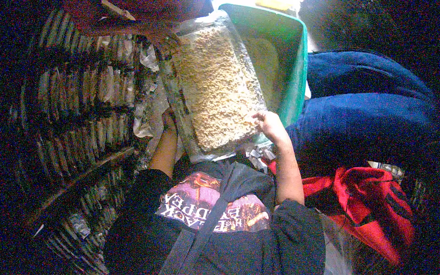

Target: The person repeatedly removes rectangular trays from a multi-tiered rack, scrapes a granular substrate from the tray surface into a green bin, and returns the trays to the rack. The process is repeated for multiple trays in a continuous loop.

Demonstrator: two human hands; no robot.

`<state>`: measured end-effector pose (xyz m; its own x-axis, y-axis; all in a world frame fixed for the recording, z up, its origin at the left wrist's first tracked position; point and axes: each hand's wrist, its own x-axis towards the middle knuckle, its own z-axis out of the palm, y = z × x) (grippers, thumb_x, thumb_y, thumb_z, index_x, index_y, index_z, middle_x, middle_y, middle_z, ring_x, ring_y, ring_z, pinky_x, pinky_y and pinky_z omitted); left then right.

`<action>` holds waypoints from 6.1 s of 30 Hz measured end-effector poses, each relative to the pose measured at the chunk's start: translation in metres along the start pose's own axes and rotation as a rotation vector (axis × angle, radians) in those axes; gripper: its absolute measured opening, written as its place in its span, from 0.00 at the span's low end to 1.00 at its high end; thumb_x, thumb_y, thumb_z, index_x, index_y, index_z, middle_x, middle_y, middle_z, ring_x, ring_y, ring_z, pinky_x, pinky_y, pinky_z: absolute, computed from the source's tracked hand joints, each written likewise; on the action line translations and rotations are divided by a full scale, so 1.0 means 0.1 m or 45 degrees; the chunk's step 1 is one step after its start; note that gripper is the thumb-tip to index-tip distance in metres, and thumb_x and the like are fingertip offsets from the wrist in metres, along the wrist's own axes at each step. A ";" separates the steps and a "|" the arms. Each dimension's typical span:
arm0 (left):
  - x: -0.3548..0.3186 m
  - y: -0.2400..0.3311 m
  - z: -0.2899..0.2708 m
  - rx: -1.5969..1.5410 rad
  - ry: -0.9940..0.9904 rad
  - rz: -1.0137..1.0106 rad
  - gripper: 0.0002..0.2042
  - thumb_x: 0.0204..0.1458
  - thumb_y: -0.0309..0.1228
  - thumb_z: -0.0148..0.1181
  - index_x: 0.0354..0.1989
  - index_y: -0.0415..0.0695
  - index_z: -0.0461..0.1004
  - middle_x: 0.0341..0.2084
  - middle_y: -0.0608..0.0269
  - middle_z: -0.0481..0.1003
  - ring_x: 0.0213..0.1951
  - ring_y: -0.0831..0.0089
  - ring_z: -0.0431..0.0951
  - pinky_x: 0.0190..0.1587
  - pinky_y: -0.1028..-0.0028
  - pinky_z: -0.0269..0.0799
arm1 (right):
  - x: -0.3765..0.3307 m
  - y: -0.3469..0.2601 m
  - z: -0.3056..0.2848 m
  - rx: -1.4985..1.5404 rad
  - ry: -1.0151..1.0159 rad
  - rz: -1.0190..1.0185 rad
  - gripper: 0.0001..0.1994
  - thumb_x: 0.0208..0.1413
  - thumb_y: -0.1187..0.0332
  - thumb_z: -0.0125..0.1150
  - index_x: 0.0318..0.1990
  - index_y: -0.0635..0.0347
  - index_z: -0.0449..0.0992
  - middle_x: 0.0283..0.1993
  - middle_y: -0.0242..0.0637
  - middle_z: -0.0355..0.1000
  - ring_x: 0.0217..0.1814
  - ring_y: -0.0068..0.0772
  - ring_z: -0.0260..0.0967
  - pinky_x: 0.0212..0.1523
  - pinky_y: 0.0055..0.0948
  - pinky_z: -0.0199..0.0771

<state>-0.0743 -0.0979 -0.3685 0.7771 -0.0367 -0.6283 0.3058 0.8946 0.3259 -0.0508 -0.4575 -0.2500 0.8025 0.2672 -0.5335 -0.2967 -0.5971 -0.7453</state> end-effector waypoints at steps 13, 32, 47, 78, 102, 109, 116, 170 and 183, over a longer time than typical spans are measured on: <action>0.06 -0.03 -0.08 0.168 -0.009 0.161 0.22 0.33 0.35 0.48 0.39 0.37 0.69 0.33 0.51 0.73 0.34 0.54 0.73 0.41 0.60 0.69 | -0.15 0.01 0.54 -0.045 0.008 -0.026 0.11 0.50 0.72 0.53 0.41 0.65 0.73 0.31 0.37 0.74 0.34 0.19 0.69 0.36 0.21 0.68; 0.26 0.04 -0.45 0.231 -0.023 0.235 0.19 0.41 0.34 0.49 0.42 0.40 0.69 0.33 0.58 0.74 0.32 0.64 0.74 0.39 0.66 0.71 | 0.67 0.63 -0.04 0.060 0.583 0.125 0.23 0.56 0.50 0.39 0.40 0.59 0.74 0.41 0.43 0.71 0.42 0.34 0.67 0.45 0.30 0.63; 0.43 0.24 -0.87 0.128 0.068 0.307 0.17 0.36 0.34 0.55 0.37 0.39 0.72 0.29 0.58 0.74 0.30 0.64 0.74 0.35 0.67 0.71 | 0.66 0.69 0.14 0.766 0.379 0.090 0.25 0.57 0.47 0.38 0.41 0.62 0.72 0.37 0.33 0.70 0.38 0.24 0.64 0.42 0.26 0.63; -0.05 0.12 0.05 0.169 -0.012 0.083 0.15 0.45 0.36 0.47 0.37 0.40 0.69 0.28 0.55 0.73 0.28 0.60 0.74 0.35 0.64 0.72 | 1.10 1.43 0.14 0.882 0.267 0.192 0.36 0.51 0.35 0.33 0.47 0.60 0.68 0.41 0.33 0.68 0.42 0.28 0.63 0.45 0.29 0.61; -0.06 0.36 0.10 0.043 -0.073 0.131 0.17 0.41 0.42 0.51 0.33 0.42 0.74 0.26 0.60 0.74 0.28 0.65 0.74 0.35 0.64 0.71 | 1.15 1.18 -0.09 -0.226 0.352 -0.095 0.15 0.53 0.59 0.45 0.40 0.60 0.72 0.39 0.32 0.69 0.34 0.25 0.65 0.31 0.26 0.67; -1.08 0.95 0.40 0.097 -0.145 0.631 0.20 0.47 0.45 0.47 0.41 0.43 0.70 0.31 0.63 0.72 0.31 0.70 0.72 0.36 0.68 0.70 | 0.68 -0.52 0.16 0.926 0.320 -0.248 0.20 0.56 0.54 0.44 0.42 0.64 0.66 0.40 0.37 0.62 0.33 0.29 0.60 0.33 0.28 0.65; -2.37 1.82 0.40 0.043 0.140 0.824 0.20 0.47 0.43 0.47 0.44 0.42 0.67 0.28 0.65 0.70 0.30 0.71 0.70 0.32 0.72 0.67 | 0.42 -2.41 0.33 0.308 0.018 -0.401 0.20 0.58 0.53 0.40 0.32 0.63 0.67 0.28 0.35 0.62 0.25 0.26 0.55 0.24 0.27 0.56; -4.94 5.10 -2.60 0.323 0.885 2.426 0.12 0.53 0.34 0.42 0.35 0.40 0.69 0.33 0.64 0.69 0.37 0.70 0.69 0.41 0.70 0.64 | 0.45 -5.87 4.46 0.884 -1.080 -0.739 0.17 0.48 0.59 0.56 0.42 0.60 0.70 0.40 0.33 0.70 0.38 0.30 0.69 0.38 0.28 0.69; -4.37 3.61 -2.19 0.027 -0.135 1.990 0.29 0.50 0.45 0.44 0.57 0.38 0.53 0.49 0.56 0.64 0.49 0.63 0.65 0.51 0.66 0.60 | 0.74 -5.90 4.54 0.774 -0.856 -0.527 0.10 0.50 0.64 0.56 0.35 0.61 0.73 0.27 0.35 0.72 0.19 0.27 0.67 0.19 0.25 0.68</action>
<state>-0.4238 0.3391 -0.1313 0.3528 0.8555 0.3790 -0.8027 0.0686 0.5924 -0.0516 0.2578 -0.0315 0.4982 0.8520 -0.1611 -0.4255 0.0783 -0.9016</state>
